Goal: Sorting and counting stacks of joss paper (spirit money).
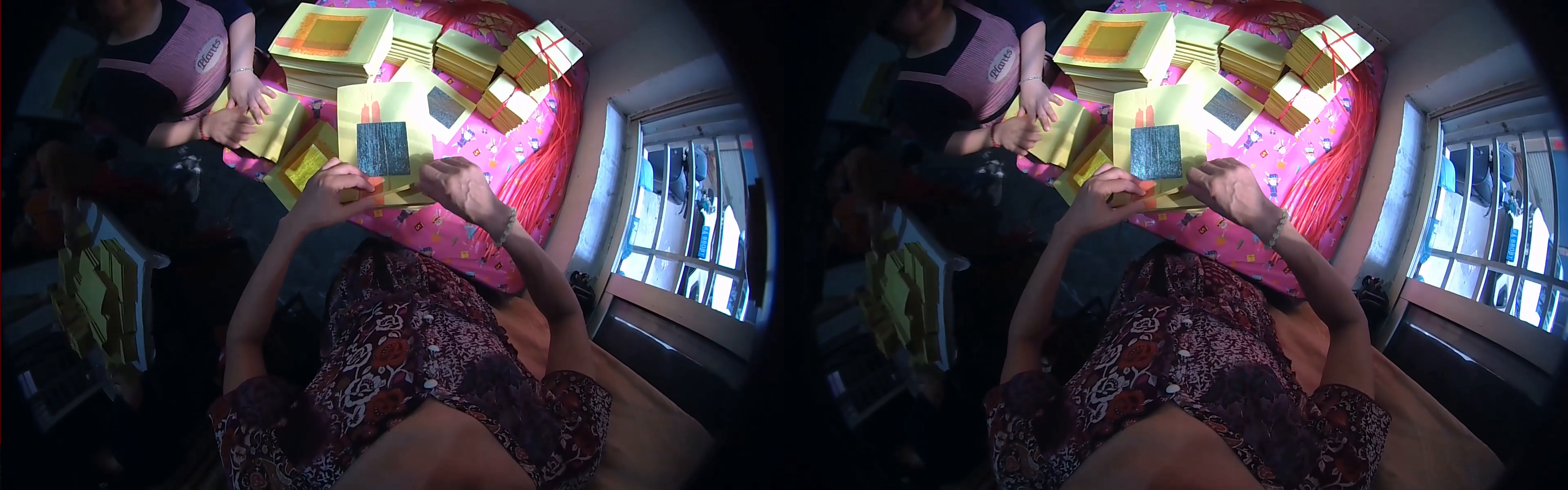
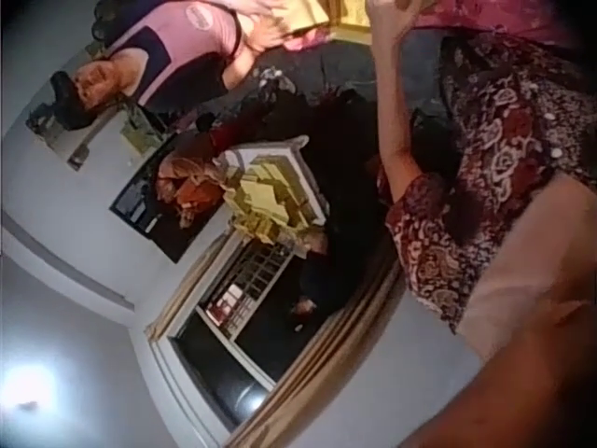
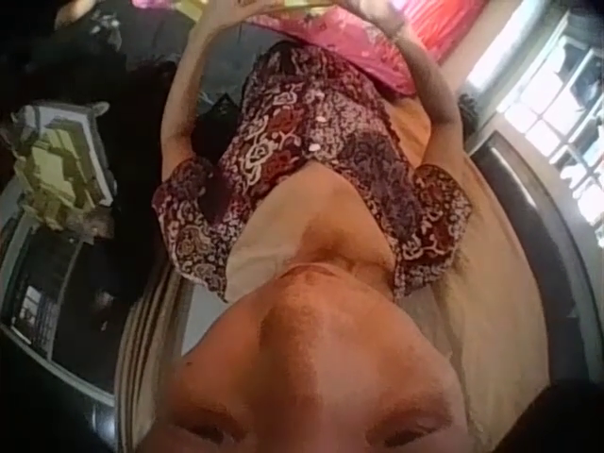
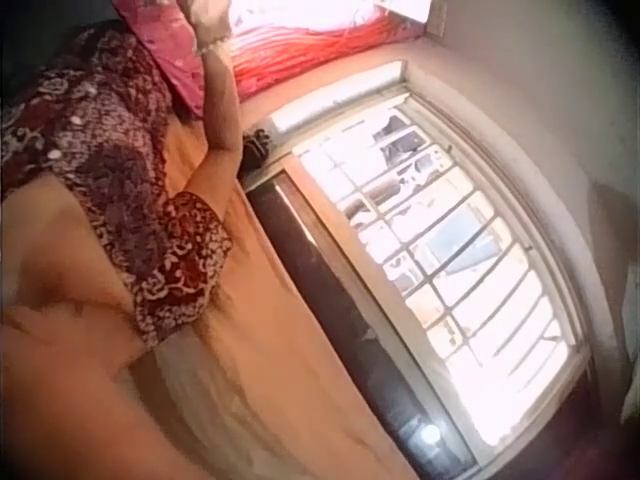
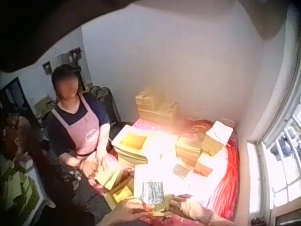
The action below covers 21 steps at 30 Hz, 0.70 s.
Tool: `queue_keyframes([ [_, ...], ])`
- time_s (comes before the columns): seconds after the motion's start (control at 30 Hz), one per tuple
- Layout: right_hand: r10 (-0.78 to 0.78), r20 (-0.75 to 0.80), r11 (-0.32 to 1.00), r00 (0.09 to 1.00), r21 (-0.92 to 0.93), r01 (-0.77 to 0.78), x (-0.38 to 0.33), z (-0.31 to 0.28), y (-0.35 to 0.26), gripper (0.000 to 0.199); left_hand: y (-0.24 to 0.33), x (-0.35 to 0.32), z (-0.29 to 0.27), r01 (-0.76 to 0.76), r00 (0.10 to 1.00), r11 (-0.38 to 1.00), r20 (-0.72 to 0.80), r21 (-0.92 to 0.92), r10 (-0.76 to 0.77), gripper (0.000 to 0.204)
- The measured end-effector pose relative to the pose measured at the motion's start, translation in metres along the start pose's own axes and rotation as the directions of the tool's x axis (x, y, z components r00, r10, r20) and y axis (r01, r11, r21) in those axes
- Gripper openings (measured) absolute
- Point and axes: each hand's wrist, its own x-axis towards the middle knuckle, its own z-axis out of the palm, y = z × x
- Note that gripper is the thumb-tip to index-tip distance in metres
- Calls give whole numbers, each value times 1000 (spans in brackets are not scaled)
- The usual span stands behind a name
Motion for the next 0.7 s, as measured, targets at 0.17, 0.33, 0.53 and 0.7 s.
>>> queue_keyframes([
  [0.17, -83, -106, 995, 991, -69, 76, 0, 3, 11, 21, -17, 4, -8, -129, 978, 974, -140, 184, 156, 44],
  [0.33, -12, -33, 982, 999, 186, 18, 5, -11, 21, 36, -50, 22, -8, -135, 959, 978, -229, 159, 169, 26],
  [0.53, -27, -169, 979, 985, 193, 60, 21, -3, 44, 47, -65, 34, -13, 101, 956, 995, -275, -3, -98, 13],
  [0.7, 268, -368, 928, 890, 348, -135, 44, 15, 48, 31, -63, 49, -6, 205, 884, 967, -395, -153, -250, 24],
])
